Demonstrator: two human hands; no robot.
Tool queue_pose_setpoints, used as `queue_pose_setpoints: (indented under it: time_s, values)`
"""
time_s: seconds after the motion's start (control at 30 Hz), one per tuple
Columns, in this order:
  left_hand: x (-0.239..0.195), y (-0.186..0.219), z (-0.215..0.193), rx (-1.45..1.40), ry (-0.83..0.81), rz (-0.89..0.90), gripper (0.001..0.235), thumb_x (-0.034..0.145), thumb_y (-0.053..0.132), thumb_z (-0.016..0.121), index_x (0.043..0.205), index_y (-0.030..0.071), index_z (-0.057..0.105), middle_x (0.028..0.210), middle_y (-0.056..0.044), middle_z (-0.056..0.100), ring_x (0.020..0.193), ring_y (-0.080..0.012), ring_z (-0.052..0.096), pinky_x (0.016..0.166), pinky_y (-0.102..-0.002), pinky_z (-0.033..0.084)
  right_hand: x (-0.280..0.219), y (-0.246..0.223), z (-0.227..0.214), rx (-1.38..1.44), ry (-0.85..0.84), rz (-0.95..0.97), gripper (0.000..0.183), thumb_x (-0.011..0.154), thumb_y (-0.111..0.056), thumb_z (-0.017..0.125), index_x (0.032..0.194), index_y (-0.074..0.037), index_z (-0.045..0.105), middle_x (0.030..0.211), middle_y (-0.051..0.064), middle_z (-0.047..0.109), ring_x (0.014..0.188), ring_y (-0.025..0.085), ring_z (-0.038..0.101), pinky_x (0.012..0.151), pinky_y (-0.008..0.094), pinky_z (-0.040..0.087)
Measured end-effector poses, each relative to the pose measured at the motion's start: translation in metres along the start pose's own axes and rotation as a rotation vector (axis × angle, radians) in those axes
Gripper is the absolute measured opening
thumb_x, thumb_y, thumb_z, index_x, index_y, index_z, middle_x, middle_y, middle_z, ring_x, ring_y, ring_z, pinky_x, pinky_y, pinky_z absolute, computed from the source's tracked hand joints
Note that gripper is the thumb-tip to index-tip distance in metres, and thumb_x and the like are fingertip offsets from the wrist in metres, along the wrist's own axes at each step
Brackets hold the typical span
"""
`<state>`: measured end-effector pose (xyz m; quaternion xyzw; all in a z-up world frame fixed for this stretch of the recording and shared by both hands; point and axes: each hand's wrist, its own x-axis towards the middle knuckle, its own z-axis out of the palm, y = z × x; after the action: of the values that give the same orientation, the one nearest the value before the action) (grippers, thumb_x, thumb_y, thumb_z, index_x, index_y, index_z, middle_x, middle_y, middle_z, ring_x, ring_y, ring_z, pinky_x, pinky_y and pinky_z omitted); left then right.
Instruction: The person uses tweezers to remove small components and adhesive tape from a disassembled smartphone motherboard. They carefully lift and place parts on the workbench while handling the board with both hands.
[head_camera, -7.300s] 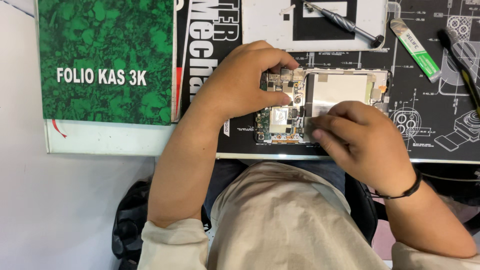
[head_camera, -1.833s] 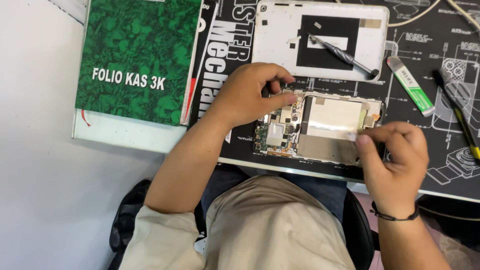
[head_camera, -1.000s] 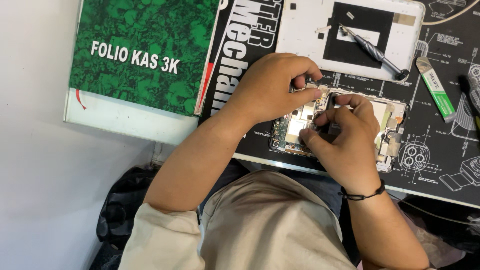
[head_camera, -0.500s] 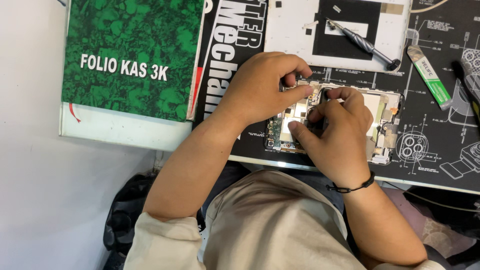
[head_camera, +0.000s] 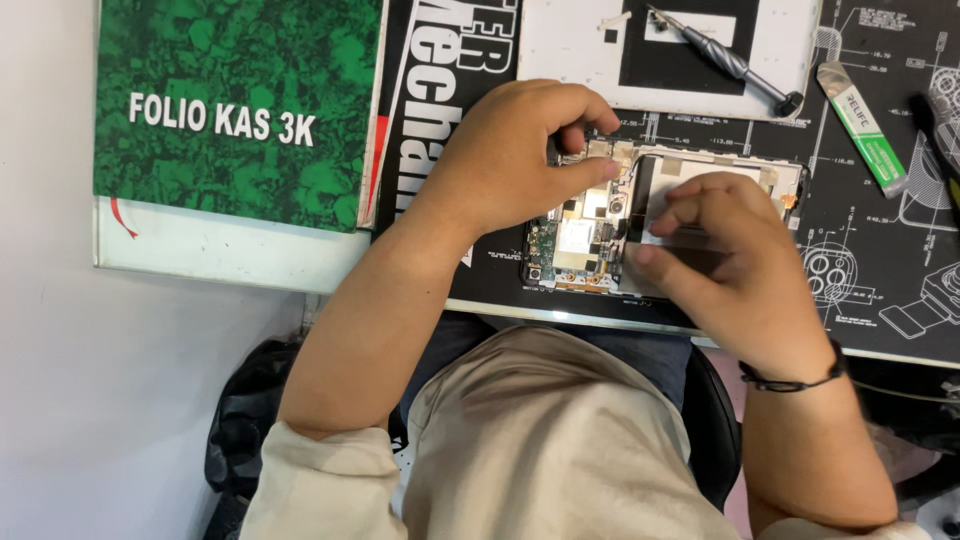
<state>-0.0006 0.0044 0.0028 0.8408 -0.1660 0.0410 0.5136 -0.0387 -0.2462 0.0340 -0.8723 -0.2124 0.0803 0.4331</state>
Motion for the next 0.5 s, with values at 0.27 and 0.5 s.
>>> queue_pose_setpoints:
  time_s: [0.27, 0.5]
  values:
    - [0.002, 0.0, -0.01, 0.014, -0.097, 0.151, 0.047, 0.068, 0.018, 0.095, 0.108, 0.009, 0.072, 0.093, -0.004, 0.068, 0.089, -0.02, 0.066, 0.084, -0.035, 0.053, -0.011, 0.008, -0.015, -0.184, -0.005, -0.105, 0.021, 0.087, -0.013, 0.083, 0.097, -0.004, 0.067, 0.111, 0.007, 0.064, 0.104, 0.022, 0.065, 0.088, 0.034, 0.053]
    - [-0.001, -0.004, -0.006, -0.008, -0.121, 0.047, 0.043, 0.072, 0.017, 0.093, 0.109, 0.009, 0.072, 0.094, -0.004, 0.07, 0.088, -0.0177, 0.067, 0.081, -0.033, 0.055, -0.012, 0.002, 0.004, -0.356, -0.029, -0.305, 0.033, 0.076, -0.021, 0.085, 0.106, -0.012, 0.076, 0.107, 0.005, 0.064, 0.096, 0.024, 0.061, 0.094, 0.042, 0.045]
